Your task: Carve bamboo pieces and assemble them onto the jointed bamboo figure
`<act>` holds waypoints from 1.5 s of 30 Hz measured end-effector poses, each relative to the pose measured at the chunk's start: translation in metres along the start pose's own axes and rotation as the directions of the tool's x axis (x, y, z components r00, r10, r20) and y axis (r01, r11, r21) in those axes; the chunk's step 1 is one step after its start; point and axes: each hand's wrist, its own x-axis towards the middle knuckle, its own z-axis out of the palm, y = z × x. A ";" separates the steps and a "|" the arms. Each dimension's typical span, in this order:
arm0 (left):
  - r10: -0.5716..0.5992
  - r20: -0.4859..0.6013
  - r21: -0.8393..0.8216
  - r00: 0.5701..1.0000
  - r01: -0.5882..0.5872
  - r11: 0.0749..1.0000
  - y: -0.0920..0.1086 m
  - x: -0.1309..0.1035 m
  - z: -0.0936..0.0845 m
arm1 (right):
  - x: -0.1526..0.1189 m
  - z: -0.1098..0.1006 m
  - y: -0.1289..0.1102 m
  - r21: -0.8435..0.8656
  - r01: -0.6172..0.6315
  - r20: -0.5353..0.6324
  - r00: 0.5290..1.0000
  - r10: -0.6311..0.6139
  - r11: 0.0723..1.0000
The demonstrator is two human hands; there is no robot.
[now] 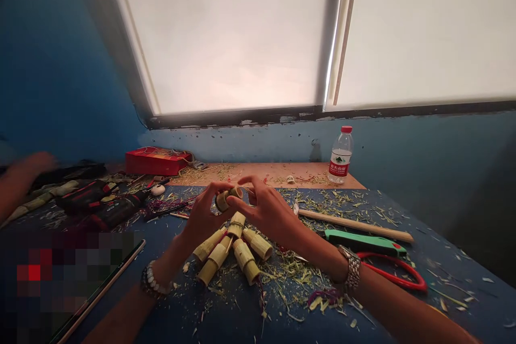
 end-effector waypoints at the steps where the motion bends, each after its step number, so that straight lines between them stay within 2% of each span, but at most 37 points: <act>1: 0.015 -0.010 -0.007 1.000 -0.015 1.000 0.000 0.000 0.000 | 0.001 0.000 0.003 0.015 0.003 0.005 1.000 -0.003 1.000; 4: -0.035 -0.039 -0.037 0.999 0.034 0.999 0.000 -0.001 -0.002 | 0.003 0.001 0.006 0.058 0.031 0.008 0.999 -0.032 0.998; 6: -0.044 -0.017 0.006 0.999 0.044 0.999 -0.002 0.000 -0.004 | 0.004 0.001 0.006 0.111 0.061 0.029 0.998 -0.065 0.992; 10: 0.089 0.038 0.191 0.995 -0.094 0.977 -0.005 0.002 -0.009 | 0.002 0.000 0.005 0.155 0.117 0.091 0.987 -0.132 0.981; 13: 0.183 0.021 0.230 0.983 -0.183 0.956 -0.004 0.001 -0.010 | -0.001 -0.002 0.006 0.004 0.222 0.154 0.963 -0.220 0.975; 17: 0.257 0.010 0.241 0.966 -0.252 0.937 -0.002 0.000 -0.007 | -0.005 -0.005 0.006 -0.198 0.398 0.189 0.912 -0.364 0.896; 21: 0.269 0.013 0.257 0.963 -0.263 0.930 -0.004 -0.001 -0.005 | -0.007 -0.004 0.008 -0.301 0.401 0.188 0.915 -0.358 0.865; 29: 0.210 0.103 0.250 0.972 -0.230 0.941 -0.008 -0.002 -0.006 | -0.003 0.003 0.012 -0.277 0.280 0.186 0.954 -0.235 0.919; 33: 0.194 0.131 0.281 0.972 -0.224 0.933 -0.010 -0.002 -0.005 | -0.002 0.009 0.013 -0.249 0.175 0.181 0.975 -0.132 0.953; 35: 0.153 0.135 0.284 0.979 -0.186 0.941 -0.009 -0.001 -0.005 | -0.001 0.011 0.016 -0.195 0.112 0.161 0.984 -0.080 0.974; 37: 0.093 0.115 0.246 0.989 -0.119 0.962 -0.008 0.000 -0.007 | 0.002 0.011 0.019 -0.046 0.046 0.140 0.989 -0.039 0.998; 38: 0.057 0.080 0.188 0.995 -0.072 0.979 -0.006 0.001 -0.007 | 0.004 0.011 0.022 0.068 0.000 0.148 0.989 -0.011 0.998; 40: -0.050 -0.047 -0.028 0.998 0.049 0.998 -0.003 0.003 -0.008 | 0.007 0.011 0.026 0.313 -0.136 0.245 0.968 0.058 0.940; 43: -0.264 -0.198 -0.421 0.944 0.162 0.893 0.004 0.006 -0.006 | 0.004 0.013 0.028 0.519 -0.336 0.454 0.887 0.079 0.786; 45: -0.336 -0.219 -0.557 0.916 0.165 0.814 0.011 0.007 -0.004 | -0.002 0.017 0.024 0.536 -0.368 0.516 0.855 0.050 0.760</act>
